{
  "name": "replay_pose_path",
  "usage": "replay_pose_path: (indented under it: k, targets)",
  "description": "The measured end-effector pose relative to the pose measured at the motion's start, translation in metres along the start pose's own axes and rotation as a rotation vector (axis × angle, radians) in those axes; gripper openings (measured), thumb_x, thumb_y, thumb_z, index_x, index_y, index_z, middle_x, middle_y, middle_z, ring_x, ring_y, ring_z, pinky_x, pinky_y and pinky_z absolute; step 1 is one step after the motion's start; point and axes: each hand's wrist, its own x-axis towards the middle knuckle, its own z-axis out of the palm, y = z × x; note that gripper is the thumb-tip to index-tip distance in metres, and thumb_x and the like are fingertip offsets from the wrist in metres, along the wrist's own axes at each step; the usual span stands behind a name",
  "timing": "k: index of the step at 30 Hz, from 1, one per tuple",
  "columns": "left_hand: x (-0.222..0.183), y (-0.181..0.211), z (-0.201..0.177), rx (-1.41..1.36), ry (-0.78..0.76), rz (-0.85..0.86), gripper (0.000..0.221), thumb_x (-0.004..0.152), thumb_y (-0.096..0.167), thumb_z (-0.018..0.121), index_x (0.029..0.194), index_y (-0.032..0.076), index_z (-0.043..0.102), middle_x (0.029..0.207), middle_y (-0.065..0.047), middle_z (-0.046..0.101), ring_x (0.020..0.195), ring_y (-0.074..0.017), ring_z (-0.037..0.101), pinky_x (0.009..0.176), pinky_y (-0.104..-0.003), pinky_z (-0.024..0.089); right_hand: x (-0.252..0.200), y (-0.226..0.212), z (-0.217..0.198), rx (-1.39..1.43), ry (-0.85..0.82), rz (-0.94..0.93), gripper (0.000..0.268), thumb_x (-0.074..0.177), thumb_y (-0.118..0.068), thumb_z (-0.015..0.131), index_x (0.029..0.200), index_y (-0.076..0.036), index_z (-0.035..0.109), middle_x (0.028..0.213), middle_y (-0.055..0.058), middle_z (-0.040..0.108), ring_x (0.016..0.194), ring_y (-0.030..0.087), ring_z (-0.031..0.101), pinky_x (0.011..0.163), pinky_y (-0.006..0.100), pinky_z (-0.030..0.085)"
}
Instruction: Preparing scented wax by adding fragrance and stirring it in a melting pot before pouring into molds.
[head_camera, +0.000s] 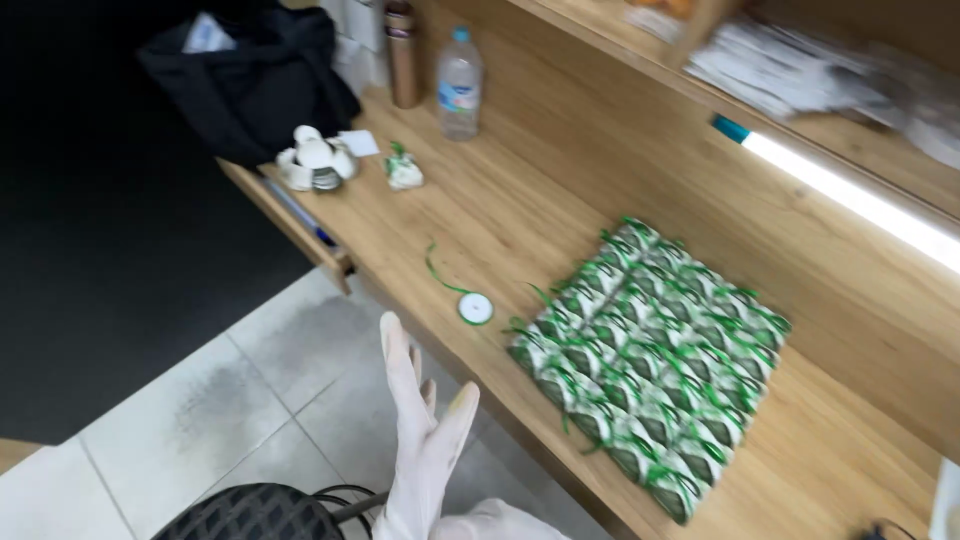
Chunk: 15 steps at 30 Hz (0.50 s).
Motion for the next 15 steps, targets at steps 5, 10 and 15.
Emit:
replay_pose_path:
  k: [5, 10, 15]
  targets:
    - [0.042, -0.041, -0.092, -0.089, 0.109, 0.208, 0.102, 0.084, 0.003, 0.060, 0.163, 0.020, -0.002, 0.174, -0.007, -0.005, 0.160, -0.0257, -0.003, 0.121, -0.049, -0.002, 0.089, 0.041, 0.009, 0.190, -0.010, 0.073, 0.005, 0.102, 0.002, 0.064, 0.107, 0.000, 0.063, 0.090, 0.010, 0.069, 0.078, 0.021, 0.069, 0.069, 0.033, 0.053]
    - [0.115, -0.098, -0.160, -0.389, 0.291, 0.430, 0.085, 0.092, 0.013, 0.054, 0.165, 0.007, 0.011, 0.172, -0.020, 0.021, 0.160, -0.0336, 0.016, 0.126, -0.047, 0.006, 0.160, 0.081, -0.012, 0.327, 0.059, 0.169, 0.006, 0.101, 0.003, 0.063, 0.107, 0.001, 0.065, 0.087, 0.008, 0.068, 0.072, 0.018, 0.067, 0.065, 0.031, 0.051]
    - [0.197, -0.103, -0.217, -0.453, 0.412, 0.291, 0.063, 0.089, 0.018, 0.061, 0.147, 0.000, 0.044, 0.140, -0.027, 0.059, 0.131, -0.0350, 0.059, 0.112, -0.048, 0.044, 0.250, 0.079, -0.062, 0.453, 0.240, 0.288, 0.009, 0.099, 0.001, 0.060, 0.106, 0.001, 0.066, 0.078, 0.008, 0.067, 0.064, 0.015, 0.064, 0.059, 0.029, 0.051]
